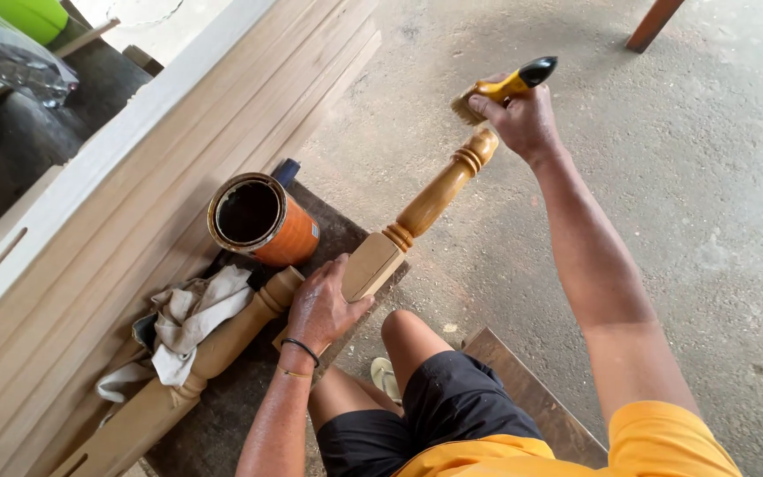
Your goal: The person applies a dark stain to a turned wooden piece using a paintbrush. They dip the brush into a can of stain and carefully coat the wood, rotating it to cover all sides. The person then sets the stained piece aside and picks up another wooden piece to repeat the process.
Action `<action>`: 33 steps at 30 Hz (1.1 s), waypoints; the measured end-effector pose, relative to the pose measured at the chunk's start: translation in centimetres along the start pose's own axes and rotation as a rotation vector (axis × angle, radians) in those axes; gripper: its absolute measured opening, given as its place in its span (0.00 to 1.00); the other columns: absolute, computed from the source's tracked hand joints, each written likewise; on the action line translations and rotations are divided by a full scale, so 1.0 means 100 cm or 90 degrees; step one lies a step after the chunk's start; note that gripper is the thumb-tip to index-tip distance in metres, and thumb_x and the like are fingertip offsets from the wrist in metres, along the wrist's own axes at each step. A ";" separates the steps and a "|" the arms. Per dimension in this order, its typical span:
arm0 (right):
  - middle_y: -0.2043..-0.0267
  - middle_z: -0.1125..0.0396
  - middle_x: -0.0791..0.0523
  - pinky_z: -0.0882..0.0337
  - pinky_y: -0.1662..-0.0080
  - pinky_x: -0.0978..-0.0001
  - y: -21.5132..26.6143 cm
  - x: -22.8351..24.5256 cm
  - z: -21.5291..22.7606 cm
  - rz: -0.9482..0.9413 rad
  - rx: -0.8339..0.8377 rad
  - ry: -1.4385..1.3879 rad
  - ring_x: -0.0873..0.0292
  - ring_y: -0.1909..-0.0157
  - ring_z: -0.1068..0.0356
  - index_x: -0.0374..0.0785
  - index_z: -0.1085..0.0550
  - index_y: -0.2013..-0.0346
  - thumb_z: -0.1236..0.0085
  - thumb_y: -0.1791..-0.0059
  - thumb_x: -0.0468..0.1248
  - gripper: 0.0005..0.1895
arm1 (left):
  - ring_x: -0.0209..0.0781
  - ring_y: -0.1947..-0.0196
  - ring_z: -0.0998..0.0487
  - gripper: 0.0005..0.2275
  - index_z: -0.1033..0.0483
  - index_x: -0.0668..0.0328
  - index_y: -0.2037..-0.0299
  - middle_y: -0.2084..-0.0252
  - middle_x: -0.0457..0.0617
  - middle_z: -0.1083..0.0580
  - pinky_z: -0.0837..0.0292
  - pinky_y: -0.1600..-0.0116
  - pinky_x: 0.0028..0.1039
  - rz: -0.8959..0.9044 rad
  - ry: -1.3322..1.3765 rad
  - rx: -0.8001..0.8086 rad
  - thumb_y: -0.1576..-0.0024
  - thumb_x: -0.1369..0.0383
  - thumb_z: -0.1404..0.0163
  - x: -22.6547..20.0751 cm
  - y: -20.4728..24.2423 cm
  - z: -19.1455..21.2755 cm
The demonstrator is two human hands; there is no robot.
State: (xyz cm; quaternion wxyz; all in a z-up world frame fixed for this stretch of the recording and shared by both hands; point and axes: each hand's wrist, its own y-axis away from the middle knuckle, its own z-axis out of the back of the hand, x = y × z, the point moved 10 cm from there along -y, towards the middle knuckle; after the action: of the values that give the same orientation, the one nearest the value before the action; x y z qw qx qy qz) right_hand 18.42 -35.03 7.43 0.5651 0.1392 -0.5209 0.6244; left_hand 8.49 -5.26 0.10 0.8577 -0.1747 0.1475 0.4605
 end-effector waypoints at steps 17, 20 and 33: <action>0.73 0.38 0.49 0.32 0.71 0.79 0.103 -0.071 0.075 -0.128 -0.167 -0.162 0.59 0.72 0.35 0.29 0.33 0.67 0.48 0.52 0.31 0.06 | 0.60 0.52 0.37 0.28 0.38 0.68 0.50 0.56 0.64 0.35 0.42 0.48 0.39 0.136 0.223 0.203 0.59 0.61 0.47 0.027 -0.004 -0.001; 0.74 0.38 0.49 0.32 0.72 0.77 0.094 -0.062 0.067 -0.089 -0.178 -0.195 0.60 0.73 0.35 0.28 0.33 0.68 0.46 0.54 0.29 0.05 | 0.55 0.56 0.33 0.22 0.37 0.67 0.51 0.59 0.61 0.33 0.41 0.50 0.34 0.043 0.093 0.128 0.53 0.61 0.54 0.018 0.000 0.001; 0.73 0.38 0.47 0.31 0.70 0.72 0.030 -0.008 0.026 0.048 -0.132 -0.217 0.57 0.73 0.35 0.27 0.31 0.67 0.42 0.57 0.26 0.07 | 0.56 0.67 0.28 0.28 0.37 0.69 0.57 0.69 0.61 0.31 0.34 0.60 0.37 -0.029 0.006 0.009 0.67 0.59 0.47 -0.004 0.002 0.010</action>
State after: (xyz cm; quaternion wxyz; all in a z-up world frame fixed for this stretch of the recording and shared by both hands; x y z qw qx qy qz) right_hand 15.02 -36.98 6.44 0.4562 0.1646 -0.6754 0.5555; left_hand 8.20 -4.96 1.12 0.8684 -0.1744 0.1507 0.4391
